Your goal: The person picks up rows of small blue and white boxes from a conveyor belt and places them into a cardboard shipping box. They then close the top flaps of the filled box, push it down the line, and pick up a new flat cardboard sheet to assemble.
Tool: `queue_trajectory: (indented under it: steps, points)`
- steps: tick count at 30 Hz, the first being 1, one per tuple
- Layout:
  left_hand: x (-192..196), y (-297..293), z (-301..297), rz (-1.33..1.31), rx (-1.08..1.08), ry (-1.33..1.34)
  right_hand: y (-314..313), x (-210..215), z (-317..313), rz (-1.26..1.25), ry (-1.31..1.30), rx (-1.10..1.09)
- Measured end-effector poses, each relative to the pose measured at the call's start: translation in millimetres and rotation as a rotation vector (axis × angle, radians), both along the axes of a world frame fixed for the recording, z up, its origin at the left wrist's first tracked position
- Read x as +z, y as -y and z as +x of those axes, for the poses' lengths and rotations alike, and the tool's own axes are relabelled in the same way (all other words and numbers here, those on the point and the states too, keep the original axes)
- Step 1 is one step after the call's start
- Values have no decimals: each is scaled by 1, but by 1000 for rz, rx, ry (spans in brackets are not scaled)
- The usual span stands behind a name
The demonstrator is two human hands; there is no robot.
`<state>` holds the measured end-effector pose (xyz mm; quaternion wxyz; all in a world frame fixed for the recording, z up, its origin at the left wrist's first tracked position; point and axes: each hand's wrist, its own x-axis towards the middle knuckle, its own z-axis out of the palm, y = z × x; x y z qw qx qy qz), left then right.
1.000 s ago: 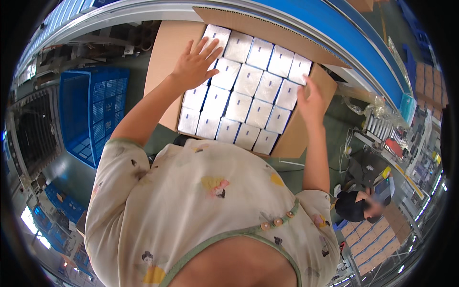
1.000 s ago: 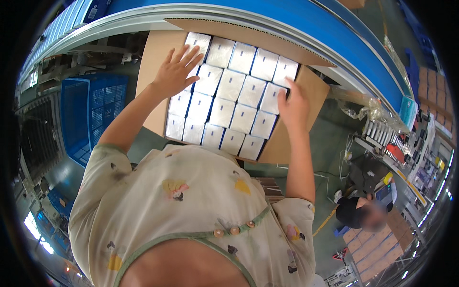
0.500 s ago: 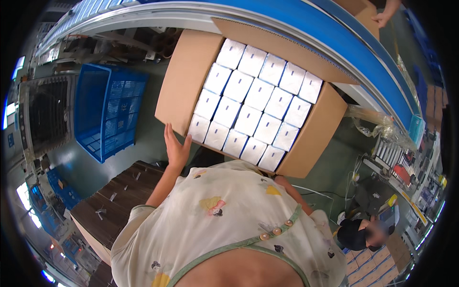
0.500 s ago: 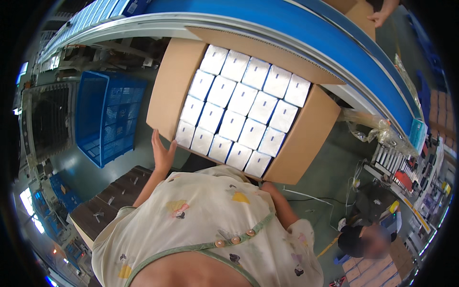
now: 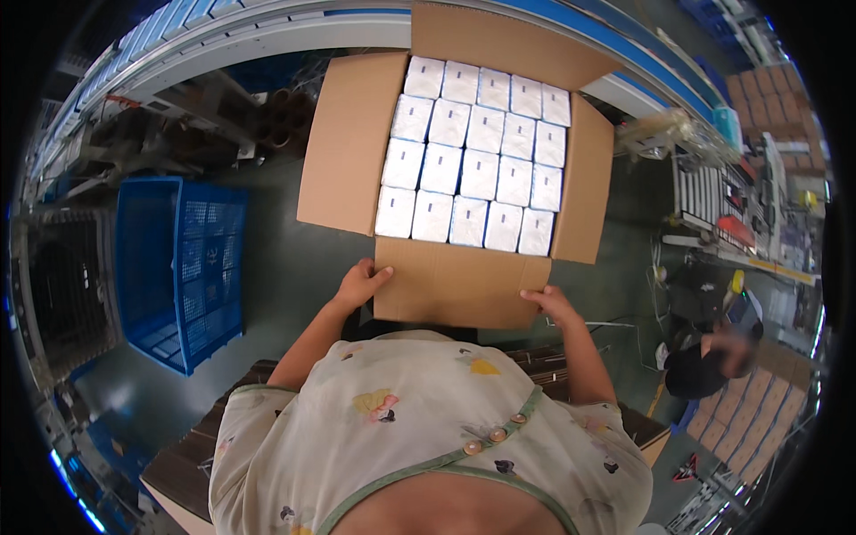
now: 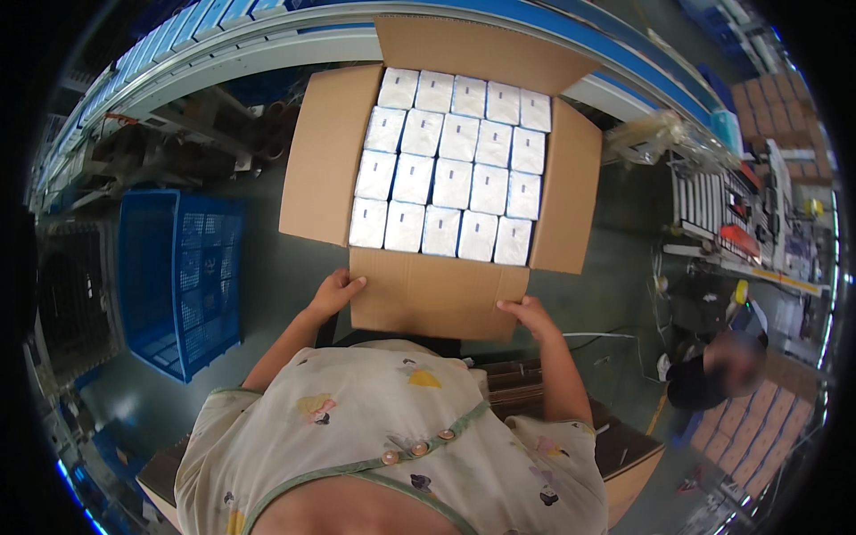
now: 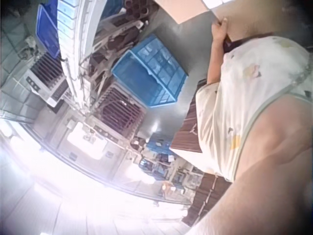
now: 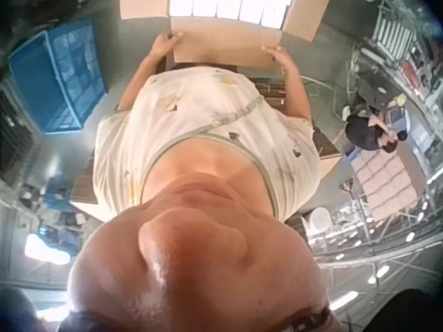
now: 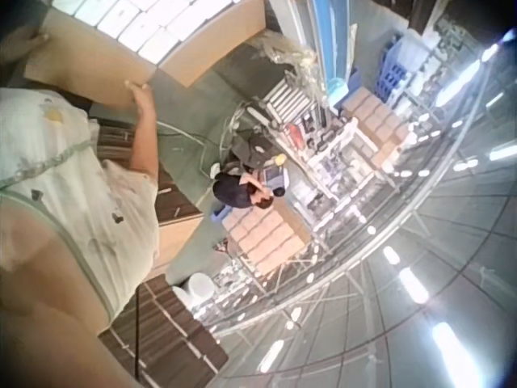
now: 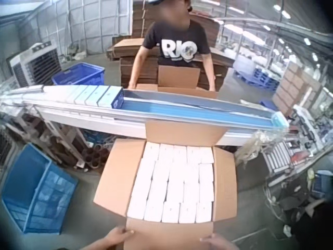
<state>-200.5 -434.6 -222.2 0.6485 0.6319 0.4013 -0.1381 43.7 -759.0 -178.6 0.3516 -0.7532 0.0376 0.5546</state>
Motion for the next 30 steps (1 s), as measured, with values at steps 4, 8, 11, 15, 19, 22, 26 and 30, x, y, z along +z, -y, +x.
queue_trajectory:
  steps: [4,8,11,15,19,22,26,30]
  points:
    - [52,-4,13,-620,337,243,-8,59,-11,487,-287,-561]
    - [114,-34,12,-968,152,570,-36,97,-27,951,-282,-584]
    - [151,-35,17,-524,44,523,-58,72,-36,516,495,-390]
    - [176,-40,60,-33,-124,600,-86,62,-50,48,1304,211]
    - [205,-57,144,720,-232,695,-98,65,-35,-38,1497,450]
    - [225,-63,230,1199,-277,765,-99,43,0,11,1486,544]
    - [210,-80,331,1572,-433,583,-111,34,33,37,1368,779]
    - [193,-68,380,1729,-634,416,-107,20,59,99,1263,838]
